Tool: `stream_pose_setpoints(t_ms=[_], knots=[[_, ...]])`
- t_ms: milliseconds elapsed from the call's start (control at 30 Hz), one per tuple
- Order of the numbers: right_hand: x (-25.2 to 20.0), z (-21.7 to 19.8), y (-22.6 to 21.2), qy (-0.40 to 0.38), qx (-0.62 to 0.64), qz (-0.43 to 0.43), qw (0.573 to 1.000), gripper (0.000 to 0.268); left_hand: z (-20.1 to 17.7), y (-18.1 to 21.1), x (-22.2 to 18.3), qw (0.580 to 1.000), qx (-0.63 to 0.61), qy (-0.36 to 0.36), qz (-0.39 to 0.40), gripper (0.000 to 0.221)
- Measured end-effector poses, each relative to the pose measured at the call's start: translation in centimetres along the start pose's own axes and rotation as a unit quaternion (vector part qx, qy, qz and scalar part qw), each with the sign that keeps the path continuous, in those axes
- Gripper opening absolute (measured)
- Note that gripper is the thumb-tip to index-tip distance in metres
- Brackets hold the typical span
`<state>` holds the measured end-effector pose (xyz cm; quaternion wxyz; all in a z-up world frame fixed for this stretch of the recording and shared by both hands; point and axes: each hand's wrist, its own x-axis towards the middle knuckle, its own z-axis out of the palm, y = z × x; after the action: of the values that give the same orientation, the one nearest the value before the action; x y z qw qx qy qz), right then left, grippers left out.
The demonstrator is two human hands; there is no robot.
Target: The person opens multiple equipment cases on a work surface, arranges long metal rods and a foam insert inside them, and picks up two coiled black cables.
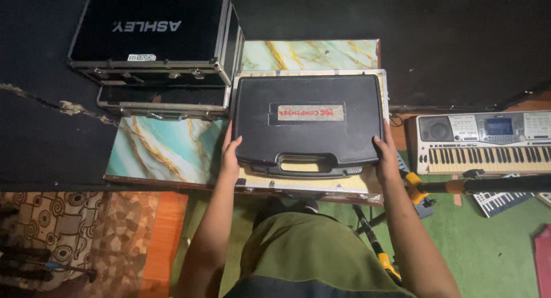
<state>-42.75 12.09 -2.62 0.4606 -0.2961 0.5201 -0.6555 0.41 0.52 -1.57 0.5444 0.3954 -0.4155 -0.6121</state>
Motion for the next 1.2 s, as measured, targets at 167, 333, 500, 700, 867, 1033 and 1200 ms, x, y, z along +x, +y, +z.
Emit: stream_pose_setpoints(t_ms=[167,333,500,700,867,1033,1200], knots=[[0.6,-0.4,1.0,0.017,0.011,0.016,1.0,0.076,-0.1,0.7,0.1,0.999,0.039,-0.019,0.007,0.069],[0.1,0.2,0.3,0.022,0.066,0.069,0.995,0.079,0.8,1.1,-0.2,1.0,-0.007,0.004,-0.013,0.07],[-1.5,1.3,-2.2,0.023,0.076,0.043,0.996,0.078,2.3,3.6,-2.1,0.999,-0.041,0.007,0.001,0.073],[-3.3,4.3,-8.1,-0.003,0.014,-0.016,1.0,0.08,3.4,10.1,-4.4,0.996,-0.021,-0.009,0.091,0.075],[-5.4,7.7,-12.9,-0.031,0.067,-0.02,0.997,0.083,3.7,15.3,-6.3,0.989,-0.043,-0.013,0.14,0.077],[-6.3,10.7,-16.1,-0.069,0.059,-0.037,0.995,0.084,2.9,18.2,-9.1,0.987,-0.059,0.024,0.146,0.076],[-6.5,13.7,-16.2,-0.098,0.041,-0.027,0.994,0.086,0.2,19.7,-13.0,0.98,-0.042,0.079,0.178,0.077]])
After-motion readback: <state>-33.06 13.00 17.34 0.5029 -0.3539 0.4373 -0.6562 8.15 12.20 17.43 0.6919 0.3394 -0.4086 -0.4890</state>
